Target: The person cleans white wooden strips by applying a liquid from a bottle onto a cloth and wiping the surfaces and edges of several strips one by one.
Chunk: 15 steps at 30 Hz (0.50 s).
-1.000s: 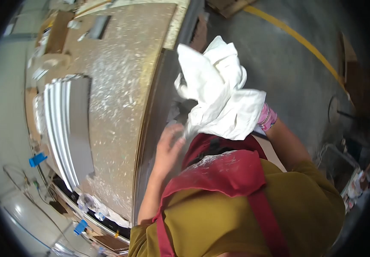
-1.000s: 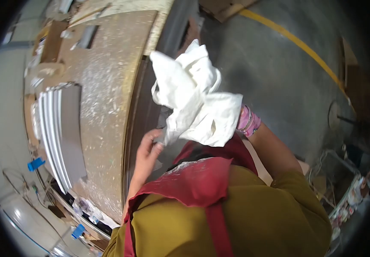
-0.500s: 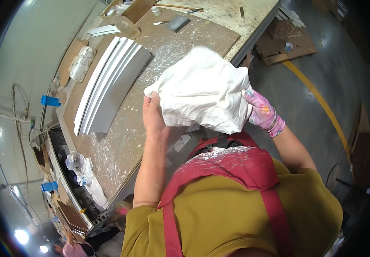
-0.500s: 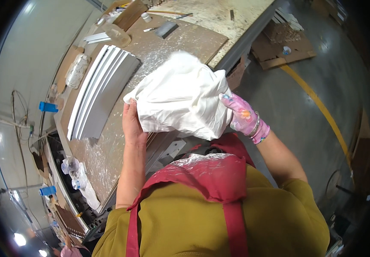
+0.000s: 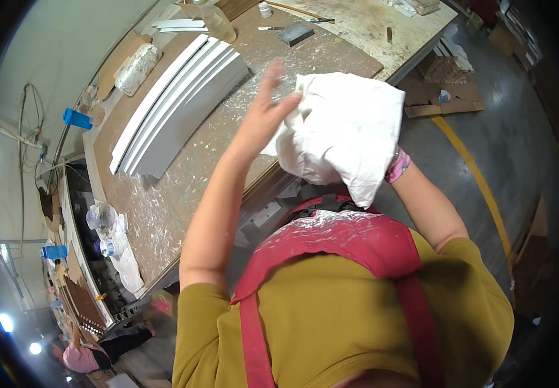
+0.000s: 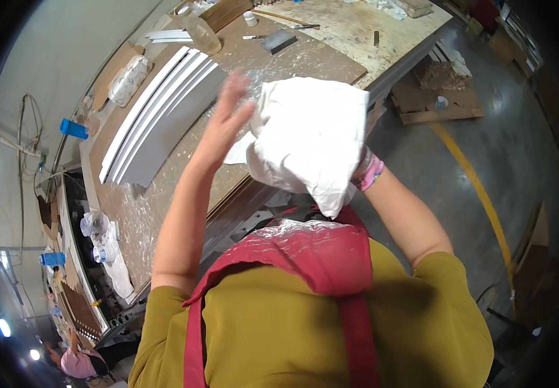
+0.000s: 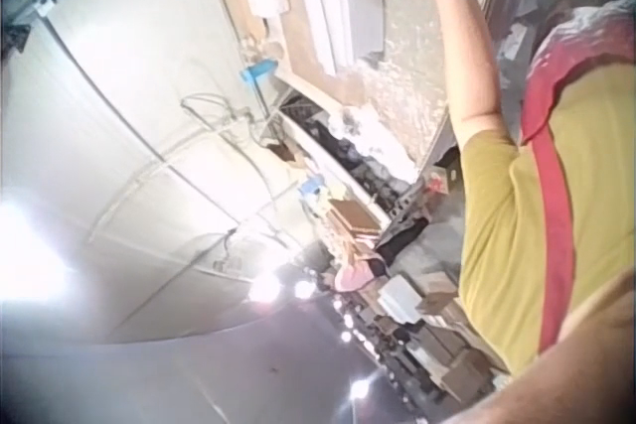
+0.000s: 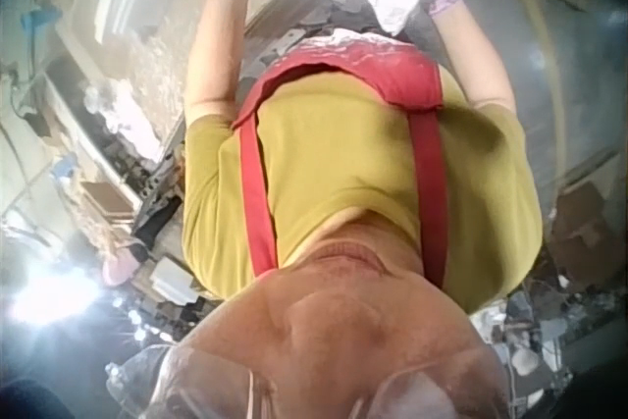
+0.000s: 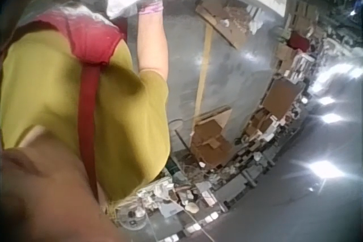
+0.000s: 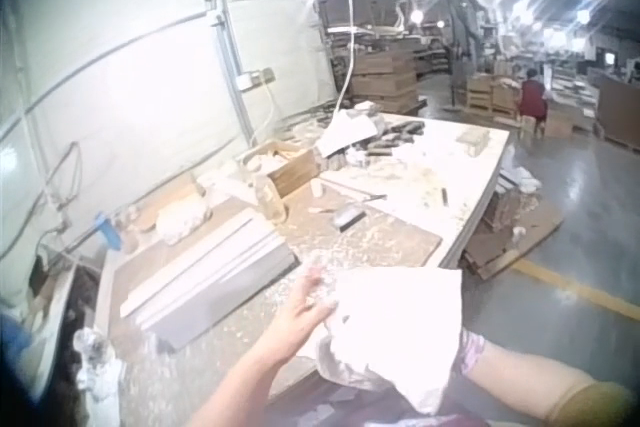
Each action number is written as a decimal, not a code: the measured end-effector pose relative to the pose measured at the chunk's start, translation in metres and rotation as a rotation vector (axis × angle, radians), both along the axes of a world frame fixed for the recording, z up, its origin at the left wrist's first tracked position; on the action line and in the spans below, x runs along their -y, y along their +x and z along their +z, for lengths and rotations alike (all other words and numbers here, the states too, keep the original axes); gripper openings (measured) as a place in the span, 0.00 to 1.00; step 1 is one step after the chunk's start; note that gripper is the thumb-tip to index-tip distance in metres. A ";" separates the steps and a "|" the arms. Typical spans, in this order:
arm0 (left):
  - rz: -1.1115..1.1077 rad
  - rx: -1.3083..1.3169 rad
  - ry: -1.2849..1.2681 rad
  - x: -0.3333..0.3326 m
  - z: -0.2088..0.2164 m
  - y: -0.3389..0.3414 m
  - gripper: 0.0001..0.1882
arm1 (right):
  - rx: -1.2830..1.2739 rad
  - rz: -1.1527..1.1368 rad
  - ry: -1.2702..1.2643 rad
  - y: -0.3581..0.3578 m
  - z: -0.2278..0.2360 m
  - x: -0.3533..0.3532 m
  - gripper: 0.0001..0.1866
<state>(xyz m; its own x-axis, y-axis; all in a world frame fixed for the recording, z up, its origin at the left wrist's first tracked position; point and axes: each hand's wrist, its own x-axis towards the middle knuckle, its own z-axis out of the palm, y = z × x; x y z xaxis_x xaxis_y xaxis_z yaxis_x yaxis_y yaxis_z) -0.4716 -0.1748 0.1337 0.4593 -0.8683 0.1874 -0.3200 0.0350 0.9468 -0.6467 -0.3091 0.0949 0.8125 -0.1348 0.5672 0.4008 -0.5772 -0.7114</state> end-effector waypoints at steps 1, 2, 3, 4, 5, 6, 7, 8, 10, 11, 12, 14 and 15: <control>-0.129 -0.124 0.027 0.009 -0.006 0.001 0.27 | -0.104 0.192 0.500 0.007 -0.005 0.000 0.29; -0.129 -0.123 0.027 0.011 -0.003 0.001 0.27 | -0.207 0.378 1.005 0.012 -0.009 0.002 0.28; -0.046 -0.077 0.117 0.013 0.002 0.000 0.21 | -0.206 0.378 1.005 0.011 -0.009 0.008 0.28; 0.036 -0.030 0.208 0.016 0.004 -0.001 0.17 | -0.207 0.337 0.807 0.008 -0.011 0.016 0.28; 0.144 0.000 0.026 0.015 0.001 0.004 0.11 | -0.206 0.297 0.613 0.005 -0.014 0.023 0.27; 0.182 0.024 -0.065 0.014 0.009 0.008 0.09 | -0.194 0.290 1.177 -0.001 -0.014 0.031 0.25; 0.220 0.049 -0.156 0.009 0.019 0.012 0.08 | -0.167 0.268 1.741 -0.007 -0.015 0.040 0.23; 0.254 0.230 -0.159 0.005 0.032 0.012 0.07 | -0.065 0.235 1.679 -0.017 -0.024 0.063 0.23; 0.182 0.676 -0.241 -0.008 0.048 -0.005 0.05 | 0.120 0.102 1.618 -0.027 -0.014 0.091 0.24; 0.088 0.954 -0.289 -0.021 0.055 -0.020 0.06 | 0.196 0.028 1.641 -0.027 0.005 0.092 0.25; -0.040 0.911 -0.181 -0.029 0.055 -0.043 0.06 | 0.232 0.101 1.594 -0.031 0.018 0.097 0.26; -0.234 0.793 -0.070 -0.028 0.035 -0.087 0.06 | 0.276 -0.095 1.565 -0.028 0.025 0.124 0.26; -0.293 0.727 -0.059 -0.023 0.016 -0.103 0.07 | 0.310 -0.225 1.469 -0.022 0.020 0.138 0.26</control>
